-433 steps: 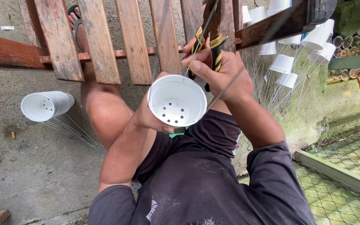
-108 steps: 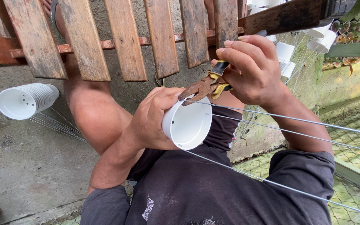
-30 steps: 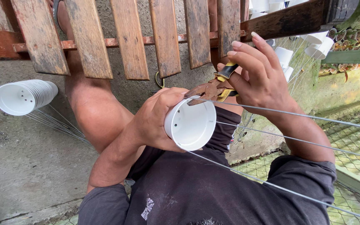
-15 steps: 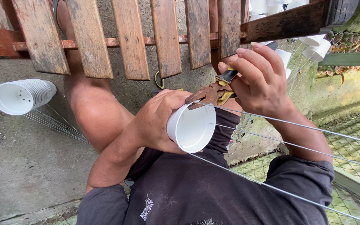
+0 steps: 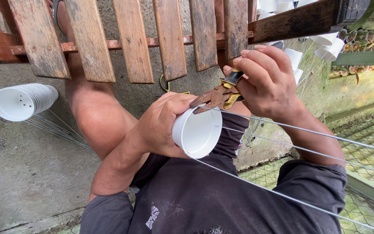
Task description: The person threads metal wires through holes in a white plastic cup and uses pliers to bend and secure the wires. The person then bends the wire ends into hooks.
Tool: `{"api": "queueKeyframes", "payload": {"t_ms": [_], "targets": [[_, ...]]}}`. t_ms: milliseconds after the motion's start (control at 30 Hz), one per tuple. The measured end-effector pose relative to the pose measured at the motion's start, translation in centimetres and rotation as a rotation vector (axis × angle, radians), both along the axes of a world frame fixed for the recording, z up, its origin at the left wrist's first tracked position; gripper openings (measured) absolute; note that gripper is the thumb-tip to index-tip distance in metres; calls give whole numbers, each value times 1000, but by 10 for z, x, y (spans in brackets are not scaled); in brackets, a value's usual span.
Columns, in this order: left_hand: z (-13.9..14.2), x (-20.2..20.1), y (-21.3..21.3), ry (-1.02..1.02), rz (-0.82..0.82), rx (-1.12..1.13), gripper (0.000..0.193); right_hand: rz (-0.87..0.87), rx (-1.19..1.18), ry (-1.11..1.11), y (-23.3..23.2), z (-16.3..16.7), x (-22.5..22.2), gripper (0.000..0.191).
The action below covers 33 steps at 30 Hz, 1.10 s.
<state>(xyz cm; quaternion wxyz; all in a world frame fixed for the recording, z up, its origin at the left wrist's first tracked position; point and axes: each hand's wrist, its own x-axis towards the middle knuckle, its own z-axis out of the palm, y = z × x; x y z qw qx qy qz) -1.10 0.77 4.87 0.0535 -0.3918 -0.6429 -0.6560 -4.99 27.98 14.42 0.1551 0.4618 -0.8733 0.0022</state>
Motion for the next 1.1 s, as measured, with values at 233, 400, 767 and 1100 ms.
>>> {"api": "queueKeyframes", "payload": {"t_ms": [233, 400, 767, 1100], "targets": [[-3, 3, 1, 10, 26, 5, 105, -50, -38, 10, -5, -3, 8, 14], [-3, 5, 4, -7, 29, 19, 103, -48, -52, 19, -6, -4, 8, 17], [0, 3, -1, -6, 8, -15, 96, -24, -57, -31, -6, -5, 2, 11], [4, 2, -2, -9, -7, -35, 97, -6, -51, -23, -3, -5, 1, 6]]}}
